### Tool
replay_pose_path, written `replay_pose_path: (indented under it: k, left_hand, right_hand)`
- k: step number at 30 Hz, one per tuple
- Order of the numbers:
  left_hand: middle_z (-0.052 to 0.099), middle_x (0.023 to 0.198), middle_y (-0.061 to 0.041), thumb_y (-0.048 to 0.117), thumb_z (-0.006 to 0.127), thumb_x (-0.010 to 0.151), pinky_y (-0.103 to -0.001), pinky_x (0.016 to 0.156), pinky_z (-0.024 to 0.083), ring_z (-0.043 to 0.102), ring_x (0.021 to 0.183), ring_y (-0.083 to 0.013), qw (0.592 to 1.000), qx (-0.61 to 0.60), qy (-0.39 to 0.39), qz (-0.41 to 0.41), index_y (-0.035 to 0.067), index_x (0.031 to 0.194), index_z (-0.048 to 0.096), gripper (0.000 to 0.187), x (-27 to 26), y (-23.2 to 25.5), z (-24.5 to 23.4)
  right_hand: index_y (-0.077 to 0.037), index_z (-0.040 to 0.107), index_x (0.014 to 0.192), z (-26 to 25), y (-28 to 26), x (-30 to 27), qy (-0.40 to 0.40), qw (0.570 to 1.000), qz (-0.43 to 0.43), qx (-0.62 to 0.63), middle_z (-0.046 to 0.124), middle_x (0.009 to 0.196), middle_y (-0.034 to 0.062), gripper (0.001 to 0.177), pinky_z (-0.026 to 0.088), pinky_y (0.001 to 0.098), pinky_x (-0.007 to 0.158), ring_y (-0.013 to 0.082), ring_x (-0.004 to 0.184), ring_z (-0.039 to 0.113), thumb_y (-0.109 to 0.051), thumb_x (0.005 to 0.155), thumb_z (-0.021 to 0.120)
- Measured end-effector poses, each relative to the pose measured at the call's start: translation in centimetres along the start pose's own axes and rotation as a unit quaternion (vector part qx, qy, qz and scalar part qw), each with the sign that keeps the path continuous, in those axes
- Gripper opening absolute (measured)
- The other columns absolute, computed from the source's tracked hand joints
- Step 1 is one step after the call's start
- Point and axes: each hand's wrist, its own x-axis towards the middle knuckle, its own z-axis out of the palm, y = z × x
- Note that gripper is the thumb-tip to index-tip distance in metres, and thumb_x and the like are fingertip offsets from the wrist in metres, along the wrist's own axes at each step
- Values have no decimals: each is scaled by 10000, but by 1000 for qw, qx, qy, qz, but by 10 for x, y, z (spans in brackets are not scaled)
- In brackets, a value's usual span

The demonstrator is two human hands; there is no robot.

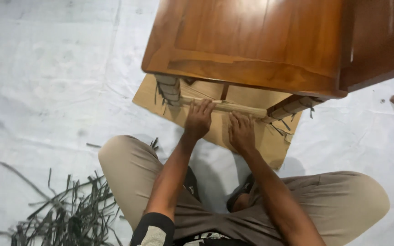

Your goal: Packaging a wooden chair by wrapping the legs and frame with cardboard and securing it with plastic straps.

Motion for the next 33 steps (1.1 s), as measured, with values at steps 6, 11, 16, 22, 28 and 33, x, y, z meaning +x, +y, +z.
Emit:
replay_pose_path:
  k: [6, 11, 16, 22, 28, 33]
  left_hand:
    - [636, 1068, -54, 109, 563, 928, -435, 906, 550, 704, 980, -265, 996, -88, 31, 15, 194, 1269, 628, 358, -44, -8, -3]
    - [634, 1034, 1, 206, 633, 901, -391, 852, 548, 680, 969, -214, 992, -49, -53, -107, 233, 1181, 660, 282, -97, -12, 1]
    - [651, 1288, -61, 190, 657, 941, -446, 994, 528, 616, 1252, -283, 925, -69, -225, -298, 186, 1330, 642, 389, -138, -10, -26]
    - [589, 1388, -108, 294, 700, 902, -553, 991, 527, 532, 1342, -371, 868, -74, -274, -408, 154, 1337, 621, 464, -217, -38, 22]
    - [478, 1498, -135, 276, 648, 946, -548, 1014, 516, 516, 1337, -371, 834, -71, -255, -484, 88, 1337, 585, 439, -228, -34, -42]
    - [298, 1634, -190, 146, 599, 955, -566, 1049, 508, 472, 1381, -414, 788, -102, -235, -561, -1, 1367, 549, 440, -226, -41, -69]
  right_hand:
    - [-212, 701, 1237, 25, -20, -18, -154, 985, -3, 84, 656, 1247, 19, 312, 397, 512, 1122, 247, 1174, 654, -272, 932, 668]
    - [-272, 708, 1237, 70, -32, -34, -288, 952, -12, 100, 676, 1232, 12, 341, 481, 485, 1043, 257, 1116, 701, -364, 915, 642]
    - [-213, 712, 1303, 54, -65, -23, -465, 876, -8, 132, 693, 1302, 97, 416, 519, 535, 1032, 359, 1186, 690, -376, 927, 639]
    - [-183, 697, 1336, 40, -117, -1, -521, 832, -39, 185, 701, 1299, 141, 430, 527, 547, 1027, 389, 1208, 672, -359, 955, 606]
    - [-149, 674, 1352, 55, -158, 7, -514, 830, -129, 175, 691, 1307, 176, 417, 537, 518, 1036, 405, 1207, 667, -298, 979, 561]
    - [-150, 661, 1370, 49, -167, 1, -546, 807, -138, 177, 679, 1338, 162, 423, 530, 510, 1055, 395, 1226, 658, -297, 993, 538]
